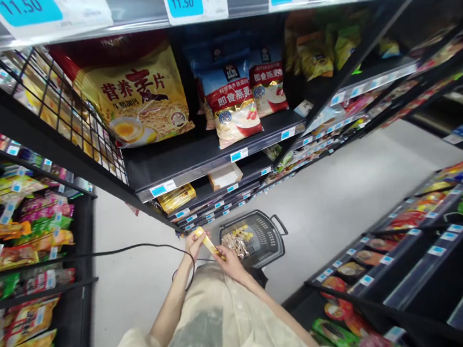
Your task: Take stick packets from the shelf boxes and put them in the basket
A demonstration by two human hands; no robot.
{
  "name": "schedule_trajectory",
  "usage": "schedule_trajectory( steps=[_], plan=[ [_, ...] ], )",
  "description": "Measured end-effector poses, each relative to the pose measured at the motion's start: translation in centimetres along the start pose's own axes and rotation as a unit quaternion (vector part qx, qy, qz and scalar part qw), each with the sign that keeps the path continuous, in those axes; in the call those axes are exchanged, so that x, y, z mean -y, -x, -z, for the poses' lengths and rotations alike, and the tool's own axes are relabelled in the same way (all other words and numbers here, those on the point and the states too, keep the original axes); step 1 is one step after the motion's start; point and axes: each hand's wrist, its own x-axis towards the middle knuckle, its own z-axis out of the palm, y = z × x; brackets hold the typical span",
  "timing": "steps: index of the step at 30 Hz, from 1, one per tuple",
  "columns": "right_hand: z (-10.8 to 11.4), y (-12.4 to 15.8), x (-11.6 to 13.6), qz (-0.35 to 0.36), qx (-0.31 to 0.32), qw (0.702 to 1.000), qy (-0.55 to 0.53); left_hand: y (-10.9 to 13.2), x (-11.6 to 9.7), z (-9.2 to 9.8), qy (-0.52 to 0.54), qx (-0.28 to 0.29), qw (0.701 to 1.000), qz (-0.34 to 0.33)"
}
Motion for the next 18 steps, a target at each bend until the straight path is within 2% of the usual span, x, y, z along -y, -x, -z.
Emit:
schedule_trajectory(
  steps=[5,12,15,18],
  plan=[
    [0.4,0.8,-1.3,-0.07,0.035,0.988,-0.129,-0.7,-0.4,-0.8,0.007,-0.002,1.0,0.01],
    [1.0,0.9,-0.2,-0.092,0.008,0.974,-0.205,-1.0,-1.1,-1.7,0.012,0.044,0.999,0.016],
    [1.2,0.9,0.5,-0.126,-0.019,0.957,-0.262,-1.4,-1.6,-1.8,0.025,0.041,0.999,0.007],
    [1.5,0.6,0.9,-0.147,-0.08,0.939,-0.3,-1.8,-2.0,-1.3,0.026,0.038,0.999,-0.005]
  ],
)
